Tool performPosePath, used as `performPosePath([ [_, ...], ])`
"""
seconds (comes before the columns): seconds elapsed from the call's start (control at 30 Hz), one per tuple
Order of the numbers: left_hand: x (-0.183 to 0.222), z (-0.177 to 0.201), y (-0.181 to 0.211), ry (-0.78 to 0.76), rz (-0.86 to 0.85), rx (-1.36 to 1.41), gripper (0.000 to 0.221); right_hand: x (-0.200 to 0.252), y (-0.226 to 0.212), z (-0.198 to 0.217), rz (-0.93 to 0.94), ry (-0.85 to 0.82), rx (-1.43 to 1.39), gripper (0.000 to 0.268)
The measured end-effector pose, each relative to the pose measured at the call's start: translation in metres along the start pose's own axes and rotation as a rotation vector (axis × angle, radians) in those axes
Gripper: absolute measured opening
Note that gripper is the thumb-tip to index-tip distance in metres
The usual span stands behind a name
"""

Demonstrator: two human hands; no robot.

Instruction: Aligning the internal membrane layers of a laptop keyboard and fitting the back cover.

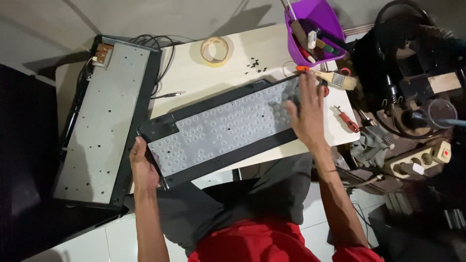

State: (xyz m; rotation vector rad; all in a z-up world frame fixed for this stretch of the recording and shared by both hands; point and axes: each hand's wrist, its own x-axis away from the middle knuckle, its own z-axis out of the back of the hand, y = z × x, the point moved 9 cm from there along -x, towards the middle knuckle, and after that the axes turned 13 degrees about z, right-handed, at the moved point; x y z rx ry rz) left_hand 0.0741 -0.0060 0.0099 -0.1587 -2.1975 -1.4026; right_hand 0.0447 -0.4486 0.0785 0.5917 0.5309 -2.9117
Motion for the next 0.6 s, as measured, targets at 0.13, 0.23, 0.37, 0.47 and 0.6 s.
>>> performPosePath([
  [0.13, -0.001, 0.001, 0.001, -0.005, -0.008, 0.007, 0.030, 0.017, 0.044, 0.019, -0.138, 0.226, -0.268, 0.044],
  [0.23, 0.013, -0.009, 0.009, 0.005, 0.004, 0.028, 0.029, 0.028, 0.055, 0.031, -0.202, 0.267, -0.342, 0.029],
  [0.37, -0.007, 0.009, -0.004, 0.002, 0.036, 0.006, 0.032, 0.035, 0.056, 0.034, -0.234, 0.258, -0.410, 0.026],
  [0.47, -0.021, 0.018, -0.012, 0.003, 0.035, -0.015, 0.034, 0.040, 0.072, 0.023, -0.217, 0.263, -0.452, 0.026],
  [0.6, -0.018, 0.020, -0.009, 0.058, 0.041, 0.007, 0.029, 0.046, 0.086, 0.013, -0.218, 0.251, -0.498, 0.026],
])
